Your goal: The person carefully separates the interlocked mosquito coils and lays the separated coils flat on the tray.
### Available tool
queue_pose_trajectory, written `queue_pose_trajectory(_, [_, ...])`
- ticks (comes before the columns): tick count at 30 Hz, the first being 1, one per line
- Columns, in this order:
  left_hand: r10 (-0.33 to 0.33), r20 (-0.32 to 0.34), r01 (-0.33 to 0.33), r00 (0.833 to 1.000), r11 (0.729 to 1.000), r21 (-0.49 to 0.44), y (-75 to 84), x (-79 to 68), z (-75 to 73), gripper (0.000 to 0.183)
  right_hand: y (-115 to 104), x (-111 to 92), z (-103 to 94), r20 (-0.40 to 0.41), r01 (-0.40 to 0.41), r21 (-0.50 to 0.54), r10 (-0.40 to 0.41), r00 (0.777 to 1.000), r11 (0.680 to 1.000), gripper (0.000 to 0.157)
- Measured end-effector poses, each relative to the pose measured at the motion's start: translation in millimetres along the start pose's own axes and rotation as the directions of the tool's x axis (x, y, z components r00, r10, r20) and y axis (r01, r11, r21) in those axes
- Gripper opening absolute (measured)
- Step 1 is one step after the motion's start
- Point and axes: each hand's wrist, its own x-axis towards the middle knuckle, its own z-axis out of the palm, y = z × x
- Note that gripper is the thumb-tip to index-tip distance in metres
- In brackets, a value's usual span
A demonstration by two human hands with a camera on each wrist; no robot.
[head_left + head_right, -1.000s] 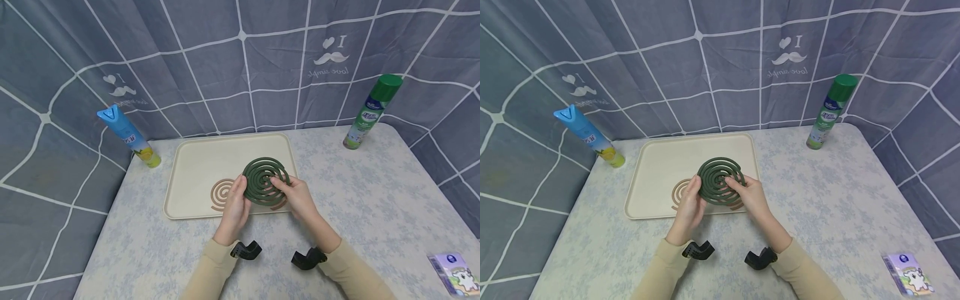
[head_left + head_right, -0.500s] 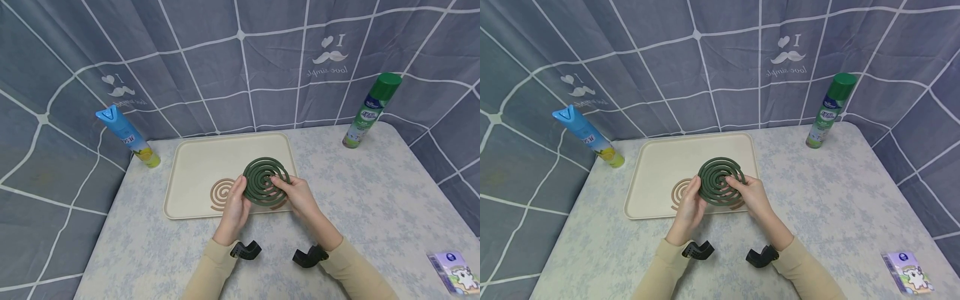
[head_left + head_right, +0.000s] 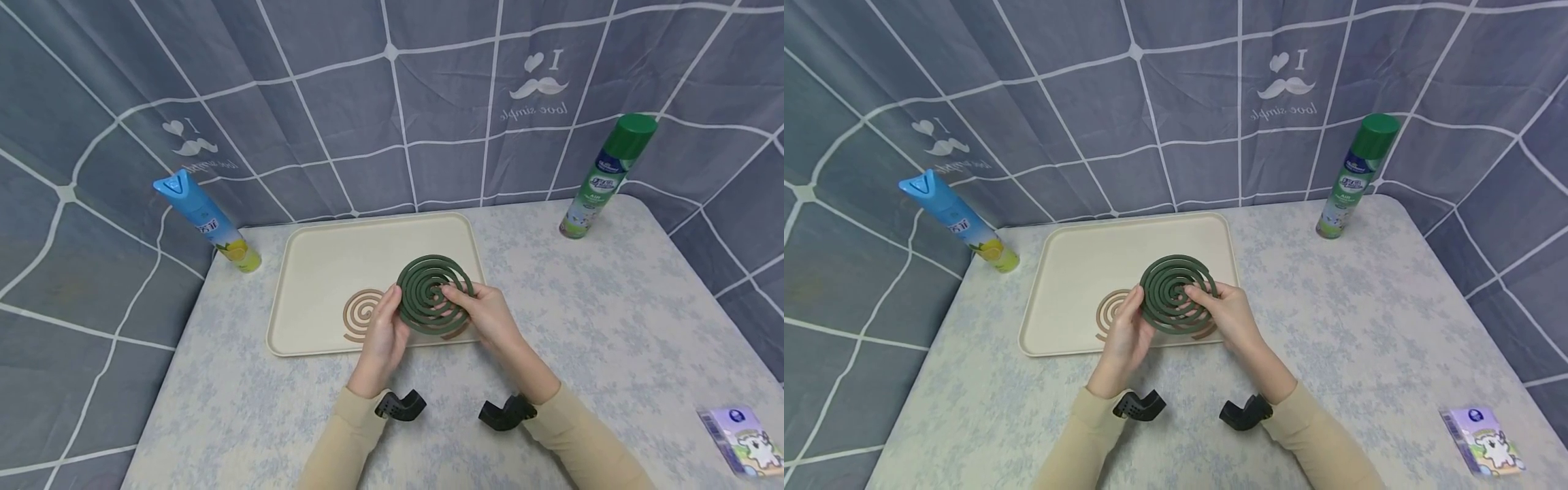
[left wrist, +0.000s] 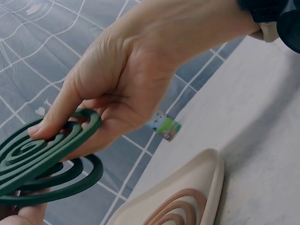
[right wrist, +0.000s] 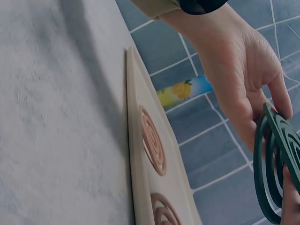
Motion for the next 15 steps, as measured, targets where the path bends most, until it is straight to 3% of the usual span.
queue_pose_trajectory(10, [-0.007, 0.006, 0.007, 1.0, 0.999, 0.04, 3.2, 3.0, -4.9, 0.04, -6, 4, -8.6, 0.029, 0.012, -0.145, -0.008, 1.0, 0.989, 0.032])
queue_pose_trajectory(15, [-0.043, 0.018, 0.041, 0.999, 0.995, 0.092, 6.7, 3.7, -7.0, 0.034, -8, 5, -15.9, 0.064, 0.035, -0.32, -0.015, 0.998, 0.947, 0.031])
